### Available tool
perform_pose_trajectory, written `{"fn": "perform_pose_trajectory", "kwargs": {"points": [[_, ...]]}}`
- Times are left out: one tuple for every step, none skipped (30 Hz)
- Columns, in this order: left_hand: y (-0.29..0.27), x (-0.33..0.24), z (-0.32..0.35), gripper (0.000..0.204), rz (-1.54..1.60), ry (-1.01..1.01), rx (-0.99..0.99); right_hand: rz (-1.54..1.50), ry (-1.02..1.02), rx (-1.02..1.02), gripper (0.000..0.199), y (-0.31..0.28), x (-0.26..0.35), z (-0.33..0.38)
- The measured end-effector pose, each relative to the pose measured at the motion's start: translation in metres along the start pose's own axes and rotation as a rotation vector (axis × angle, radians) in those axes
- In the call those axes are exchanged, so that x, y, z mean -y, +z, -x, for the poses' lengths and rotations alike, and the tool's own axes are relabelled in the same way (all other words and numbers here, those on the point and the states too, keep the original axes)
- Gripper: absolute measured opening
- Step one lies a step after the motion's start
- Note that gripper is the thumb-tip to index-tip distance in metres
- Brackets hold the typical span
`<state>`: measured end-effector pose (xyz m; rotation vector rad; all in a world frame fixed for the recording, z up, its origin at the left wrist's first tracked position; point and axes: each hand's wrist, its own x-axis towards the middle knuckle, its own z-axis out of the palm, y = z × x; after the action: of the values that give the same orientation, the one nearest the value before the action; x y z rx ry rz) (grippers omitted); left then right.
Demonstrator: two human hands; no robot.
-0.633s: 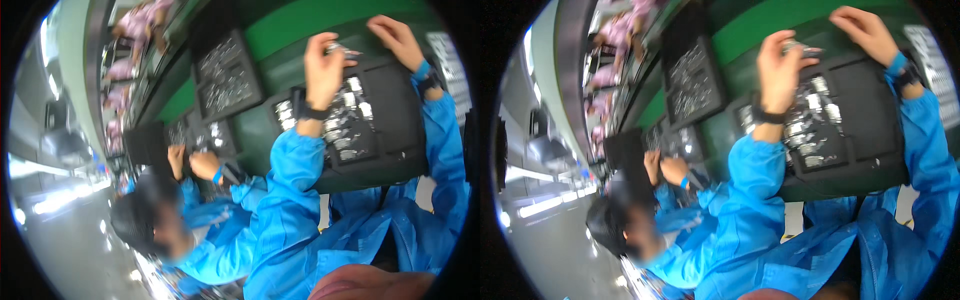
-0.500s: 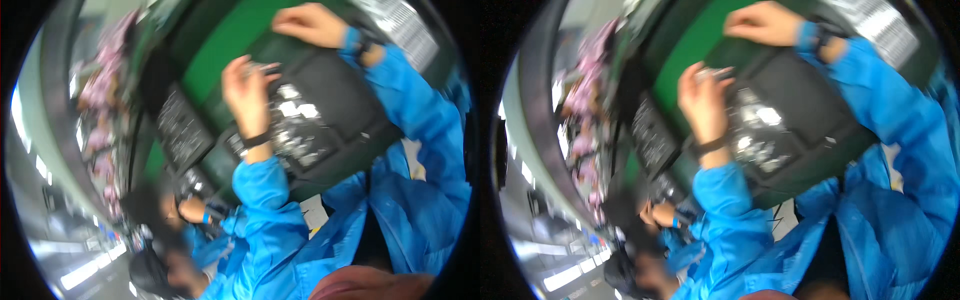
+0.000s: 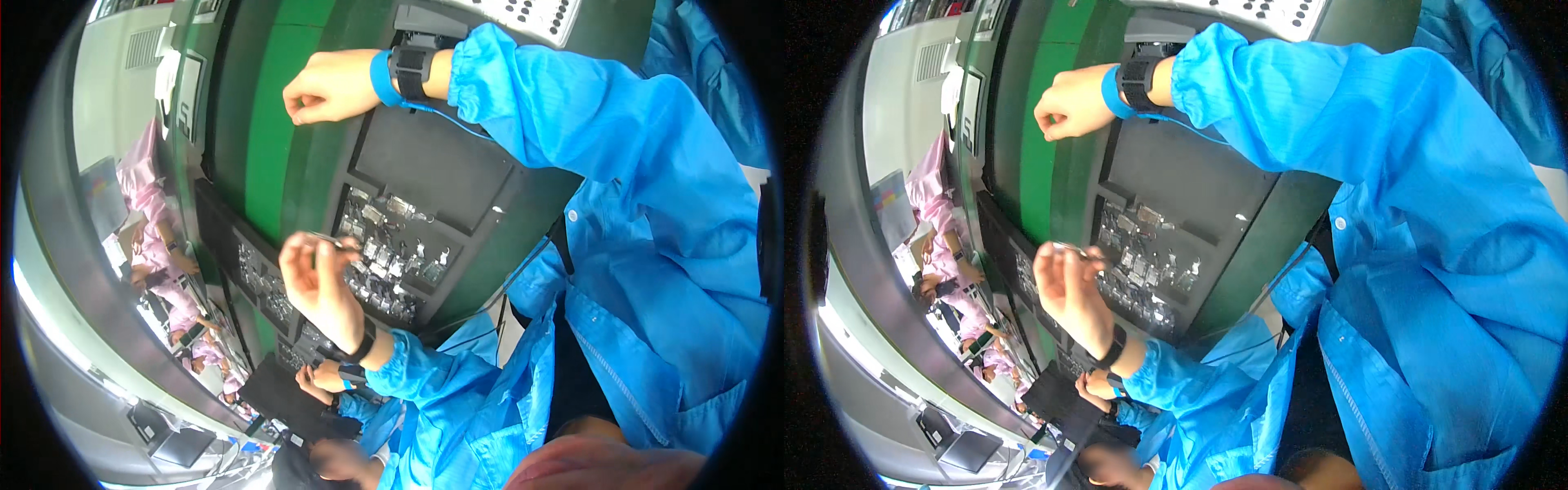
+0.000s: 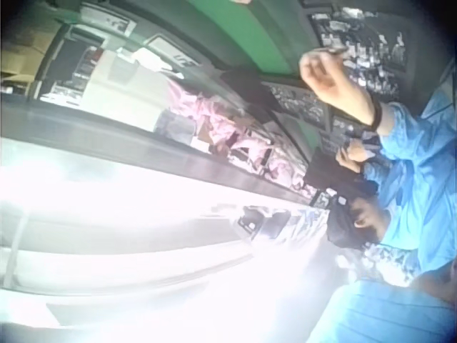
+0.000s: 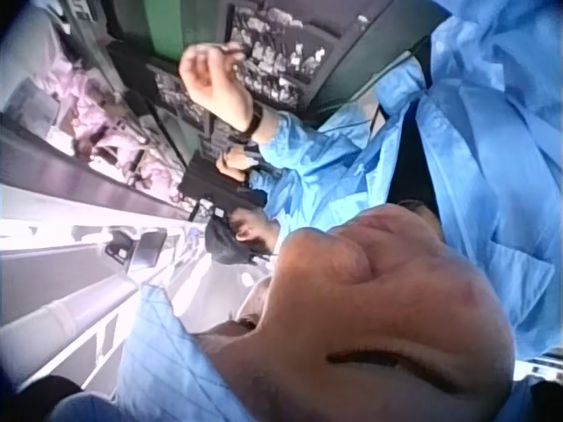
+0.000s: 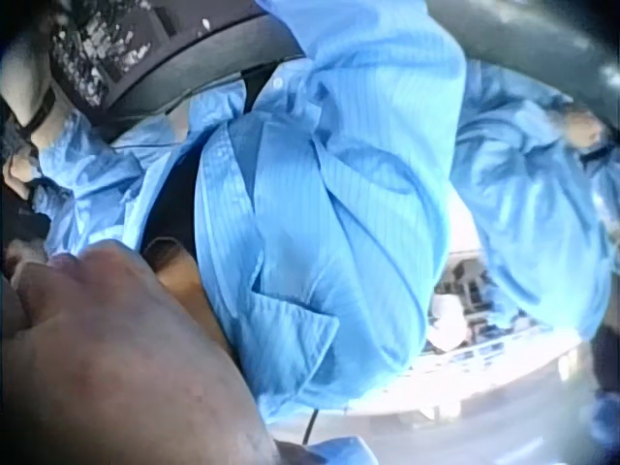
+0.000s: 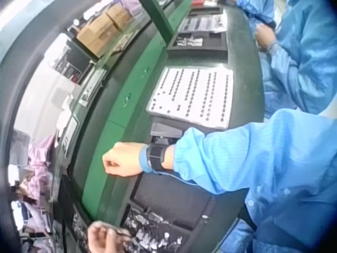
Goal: Assembling small mechanical components at a factory workstation.
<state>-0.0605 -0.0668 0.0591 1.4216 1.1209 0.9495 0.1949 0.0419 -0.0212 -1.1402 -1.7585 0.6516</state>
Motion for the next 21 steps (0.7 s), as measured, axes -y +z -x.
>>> {"fn": "perform_pose_trajectory", "kwargs": {"points": [[-0.001, 0.001, 0.01, 0.031, -0.049, -0.033, 0.015, 0.002, 0.02, 0.015, 0.026, -0.002, 0.002, 0.0], [0.001, 0.003, 0.019, 0.031, -0.097, -0.065, 0.03, 0.007, 0.039, 0.03, 0.026, -0.002, 0.005, 0.001], [0.006, 0.005, 0.027, 0.029, -0.169, -0.126, -0.001, 0.002, 0.038, 0.032, 0.026, 0.0, 0.004, 0.001], [0.009, 0.014, 0.033, 0.027, -0.205, -0.133, -0.027, 0.01, 0.035, 0.028, 0.026, 0.005, 0.003, 0.001], [0.011, 0.019, 0.038, 0.027, -0.201, -0.185, 0.003, 0.02, 0.032, 0.024, 0.026, 0.009, 0.003, 0.0], [0.015, 0.022, 0.043, 0.027, -0.191, -0.24, 0.038, 0.022, 0.031, 0.023, 0.026, 0.009, 0.002, 0.002], [0.02, 0.025, 0.046, 0.027, -0.178, -0.28, 0.043, 0.011, 0.053, 0.04, 0.026, 0.008, 0.002, 0.004], [0.024, 0.027, 0.049, 0.027, -0.176, -0.277, 0.045, 0.0, 0.076, 0.055, 0.026, 0.008, 0.002, 0.005], [0.027, 0.028, 0.05, 0.026, -0.238, -0.342, 0.063, -0.004, 0.051, 0.045, 0.026, 0.008, 0.001, 0.004], [0.031, 0.03, 0.053, 0.025, -0.306, -0.414, 0.089, -0.003, 0.06, 0.038, 0.026, 0.005, 0.0, 0.007], [0.032, 0.033, 0.055, 0.025, -0.315, -0.45, 0.1, 0.006, 0.066, 0.049, 0.026, 0.006, 0.002, 0.006], [0.03, 0.04, 0.056, 0.025, -0.315, -0.451, 0.099, 0.017, 0.073, 0.06, 0.027, 0.007, 0.004, 0.006], [0.028, 0.048, 0.058, 0.023, -0.363, -0.351, 0.091, 0.016, 0.073, 0.061, 0.027, 0.008, 0.006, 0.007], [0.029, 0.051, 0.057, 0.022, -0.409, -0.246, 0.08, 0.018, 0.068, 0.057, 0.027, 0.008, 0.007, 0.005], [0.032, 0.049, 0.057, 0.018, -0.515, -0.224, 0.017, 0.021, 0.063, 0.053, 0.027, 0.008, 0.009, 0.003], [0.033, 0.045, 0.057, 0.018, -0.515, -0.22, 0.012, 0.021, 0.057, 0.054, 0.027, 0.009, 0.011, 0.0], [0.037, 0.042, 0.054, 0.018, -0.682, -0.116, 0.039, 0.016, 0.068, 0.064, 0.027, 0.009, 0.01, 0.002], [0.04, 0.042, 0.052, 0.017, -0.846, -0.008, 0.063, 0.01, 0.078, 0.073, 0.027, 0.009, 0.008, 0.002], [0.042, 0.043, 0.052, 0.018, -0.839, -0.002, 0.032, 0.019, 0.087, 0.079, 0.026, 0.008, 0.005, 0.002], [0.043, 0.042, 0.051, 0.018, -0.835, 0.004, 0.037, 0.026, 0.09, 0.075, 0.026, 0.007, 0.003, 0.002], [0.045, 0.039, 0.049, 0.018, -0.834, 0.018, 0.035, 0.032, 0.078, 0.055, 0.026, 0.005, 0.0, 0.002]]}}
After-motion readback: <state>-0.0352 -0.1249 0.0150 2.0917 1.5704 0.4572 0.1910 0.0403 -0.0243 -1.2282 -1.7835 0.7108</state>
